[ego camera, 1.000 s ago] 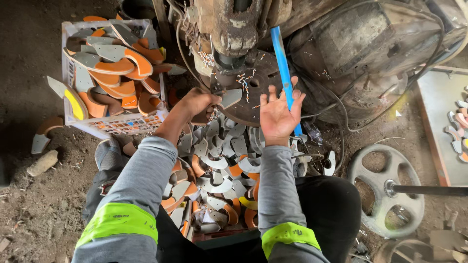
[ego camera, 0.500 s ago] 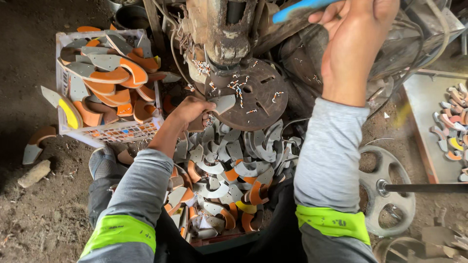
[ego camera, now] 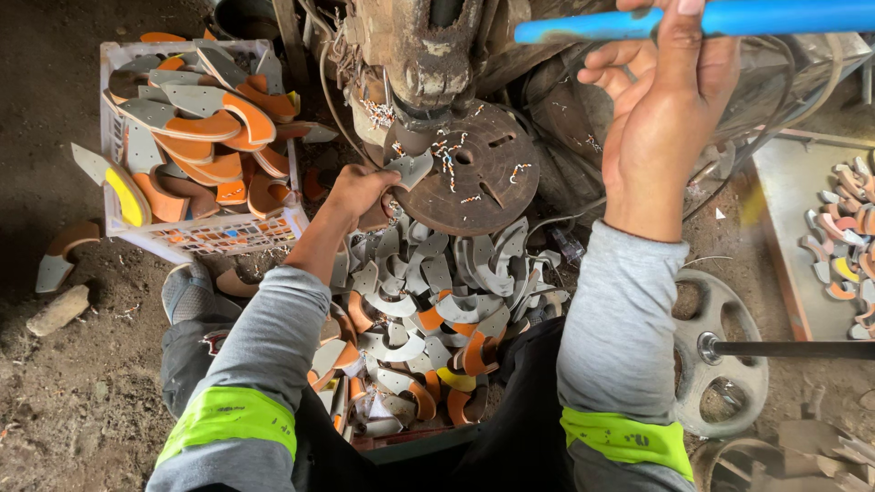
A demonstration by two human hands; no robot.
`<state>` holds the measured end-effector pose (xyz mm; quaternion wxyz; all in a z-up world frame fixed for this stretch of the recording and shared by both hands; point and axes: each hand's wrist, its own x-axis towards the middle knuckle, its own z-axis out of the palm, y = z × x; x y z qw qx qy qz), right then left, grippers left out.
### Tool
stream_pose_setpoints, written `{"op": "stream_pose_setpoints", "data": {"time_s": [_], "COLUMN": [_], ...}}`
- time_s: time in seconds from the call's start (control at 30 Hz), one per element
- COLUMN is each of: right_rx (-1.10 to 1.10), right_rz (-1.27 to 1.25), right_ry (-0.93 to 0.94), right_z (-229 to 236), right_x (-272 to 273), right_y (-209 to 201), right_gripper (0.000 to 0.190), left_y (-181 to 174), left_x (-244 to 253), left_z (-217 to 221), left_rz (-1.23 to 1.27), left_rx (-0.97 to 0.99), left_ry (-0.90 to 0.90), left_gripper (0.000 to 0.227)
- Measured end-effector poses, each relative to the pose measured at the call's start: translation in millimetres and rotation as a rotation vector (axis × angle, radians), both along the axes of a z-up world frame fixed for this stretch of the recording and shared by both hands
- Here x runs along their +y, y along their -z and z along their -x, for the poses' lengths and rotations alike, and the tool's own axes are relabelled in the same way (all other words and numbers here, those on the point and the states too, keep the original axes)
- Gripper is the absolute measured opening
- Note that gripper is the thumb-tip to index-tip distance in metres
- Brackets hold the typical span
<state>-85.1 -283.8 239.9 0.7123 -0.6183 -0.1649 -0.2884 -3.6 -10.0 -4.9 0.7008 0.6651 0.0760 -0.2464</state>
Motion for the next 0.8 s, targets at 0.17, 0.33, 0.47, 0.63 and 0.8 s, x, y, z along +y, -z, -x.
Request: {"op": "stream_pose_setpoints", "data": {"time_s": [0.17, 0.33, 0.47, 0.63, 0.8], "right_rx": [-0.002, 0.025, 0.013, -0.075, 0.038], "right_rz": [0.006, -0.062, -0.164, -0.351, -0.763], "right_ry": [0.001, 0.022, 0.042, 0.020, -0.204], "right_z": [10, 23, 27, 27, 26], "right_x": [4, 9, 14, 21, 43], "right_y": [6, 18, 35, 89, 175], "right_gripper": [0.025, 0.025, 0.020, 0.020, 0.027], "left_y": [5, 12, 14, 12, 6], "left_x": [-1, -2, -3, -5, -5], "left_z": [-3, -6, -7, -4, -3], "left_rz": [0.019, 0.014, -0.001, 0.004, -0.195], "left_rx": [-0.004, -0.037, -0.038, -0.056, -0.098], "left_ry": [-0.001, 0.004, -0.016, -0.032, 0.005], "left_gripper": [0.026, 0.026, 0.024, 0.022, 0.026]}}
